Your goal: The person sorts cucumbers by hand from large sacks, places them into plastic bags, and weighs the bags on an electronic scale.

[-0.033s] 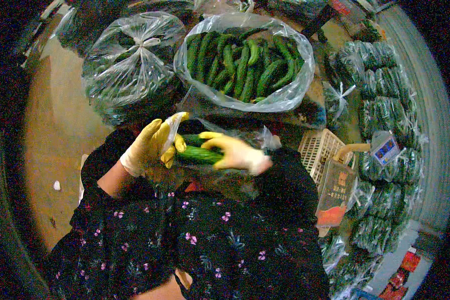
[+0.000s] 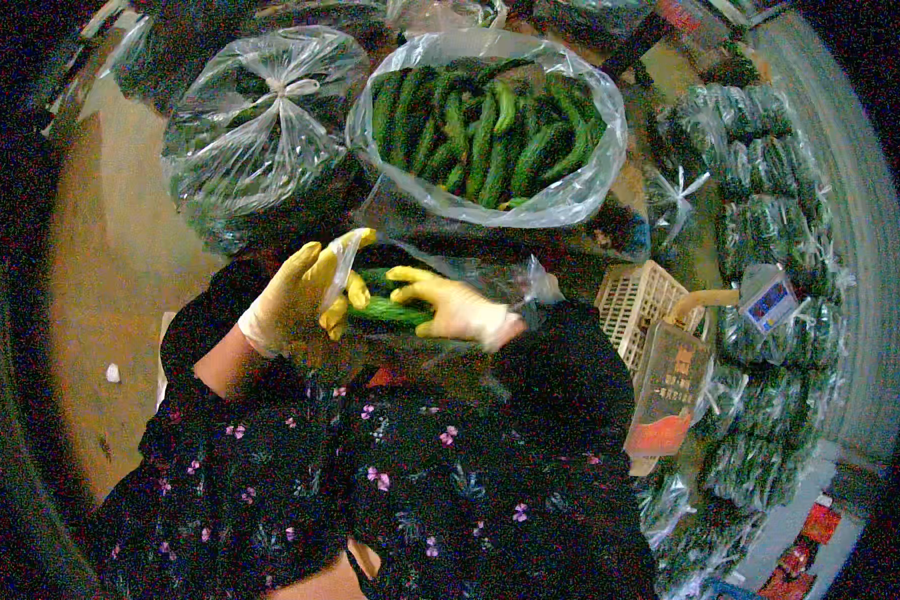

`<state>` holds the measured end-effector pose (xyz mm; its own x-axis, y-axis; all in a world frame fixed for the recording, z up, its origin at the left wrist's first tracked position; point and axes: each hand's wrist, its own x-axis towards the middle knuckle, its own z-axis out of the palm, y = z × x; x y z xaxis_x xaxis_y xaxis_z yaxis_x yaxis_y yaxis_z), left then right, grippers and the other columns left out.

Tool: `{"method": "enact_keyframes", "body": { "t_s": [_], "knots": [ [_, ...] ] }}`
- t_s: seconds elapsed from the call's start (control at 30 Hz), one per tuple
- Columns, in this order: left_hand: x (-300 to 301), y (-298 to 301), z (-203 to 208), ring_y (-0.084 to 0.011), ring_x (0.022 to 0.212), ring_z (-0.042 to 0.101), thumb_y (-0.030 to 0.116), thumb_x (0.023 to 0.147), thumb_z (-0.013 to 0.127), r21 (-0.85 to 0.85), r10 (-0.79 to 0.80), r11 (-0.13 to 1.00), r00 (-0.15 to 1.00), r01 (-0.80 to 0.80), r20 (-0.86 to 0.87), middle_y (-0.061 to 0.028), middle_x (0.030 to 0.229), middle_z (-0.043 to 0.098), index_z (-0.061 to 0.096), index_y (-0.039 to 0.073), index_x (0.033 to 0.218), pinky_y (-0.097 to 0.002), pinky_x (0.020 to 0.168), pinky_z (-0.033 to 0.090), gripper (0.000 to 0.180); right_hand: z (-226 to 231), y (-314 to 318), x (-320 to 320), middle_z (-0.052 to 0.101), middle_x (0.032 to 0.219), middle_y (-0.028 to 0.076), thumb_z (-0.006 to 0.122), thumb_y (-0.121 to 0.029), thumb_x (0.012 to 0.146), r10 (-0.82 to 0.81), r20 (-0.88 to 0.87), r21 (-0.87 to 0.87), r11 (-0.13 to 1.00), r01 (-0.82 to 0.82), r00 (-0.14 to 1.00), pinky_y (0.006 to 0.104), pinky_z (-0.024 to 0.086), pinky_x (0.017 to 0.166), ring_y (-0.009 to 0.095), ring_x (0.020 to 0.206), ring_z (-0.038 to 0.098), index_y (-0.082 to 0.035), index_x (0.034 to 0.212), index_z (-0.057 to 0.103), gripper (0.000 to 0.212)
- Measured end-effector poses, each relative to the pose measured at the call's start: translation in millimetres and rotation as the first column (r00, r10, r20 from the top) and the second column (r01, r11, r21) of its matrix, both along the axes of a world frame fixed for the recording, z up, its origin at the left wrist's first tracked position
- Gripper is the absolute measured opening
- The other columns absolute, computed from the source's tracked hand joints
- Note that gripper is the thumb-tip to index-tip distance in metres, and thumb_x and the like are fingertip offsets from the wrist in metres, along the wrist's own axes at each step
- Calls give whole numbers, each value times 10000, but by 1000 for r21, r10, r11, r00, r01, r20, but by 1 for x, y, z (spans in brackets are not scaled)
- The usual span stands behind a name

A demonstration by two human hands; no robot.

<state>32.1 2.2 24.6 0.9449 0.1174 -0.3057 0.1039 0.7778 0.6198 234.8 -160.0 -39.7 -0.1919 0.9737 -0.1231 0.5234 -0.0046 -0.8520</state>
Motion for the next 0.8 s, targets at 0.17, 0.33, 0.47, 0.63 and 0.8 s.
{"method": "enact_keyframes", "body": {
  "t_s": [0.17, 0.33, 0.47, 0.63, 0.8],
  "knots": [
    [-2, 7, -4, -136, 530, 531, 569, 921, 358, -6, 37, 999, 998, -37, -45, -111, 858, 632, 303, 140, 1432, -274, 506, 487, 670, -77, -38, 51, 640, 1134, 134, 604, -42, 739, 317, 558, -635, 758, 149, 767, 386, 448, 930, 337, 1047, 590, -107, 1147, 648, 416],
    [-2, 3, 1, -156, 576, 566, 544, 926, 403, 7, 19, 1000, 995, -18, -94, -126, 940, 617, 225, 169, 1463, -268, 539, 490, 679, 34, 6, 99, 688, 963, 27, 643, -194, 819, -310, -151, -750, 655, 96, 939, 242, 503, 665, 94, 807, 627, -100, 1107, 671, 305],
    [8, 7, 1, -161, 579, 563, 598, 887, 439, 128, -95, 986, 992, 106, -88, -122, 948, 607, 169, 179, 1478, -269, 548, 480, 773, -6, 56, 156, 677, 1013, 110, 709, -216, 748, -775, 220, -135, 578, 805, 593, 309, 525, 762, 208, 867, 656, -19, 1174, 588, 485],
    [15, 9, 8, -158, 587, 562, 488, 892, 530, 20, -79, 996, 992, 81, -99, -130, 955, 593, 119, 180, 1488, -264, 573, 466, 787, -69, 125, 133, 493, 1235, 232, 799, -281, 639, -593, 770, -2, 370, 929, 237, 381, 478, 918, 372, 1089, 548, -4, 1435, 103, 1093],
    [6, 16, -4, -168, 607, 579, 429, 923, 501, 70, -53, 996, 995, 59, -79, -136, 974, 616, 116, 172, 1487, -260, 583, 476, 729, -53, 135, 115, 389, 1321, 247, 859, -213, 591, -719, 629, -59, 336, 940, 296, 405, 461, 949, 388, 1195, 455, -55, 1443, 71, 1171]
  ]
}}
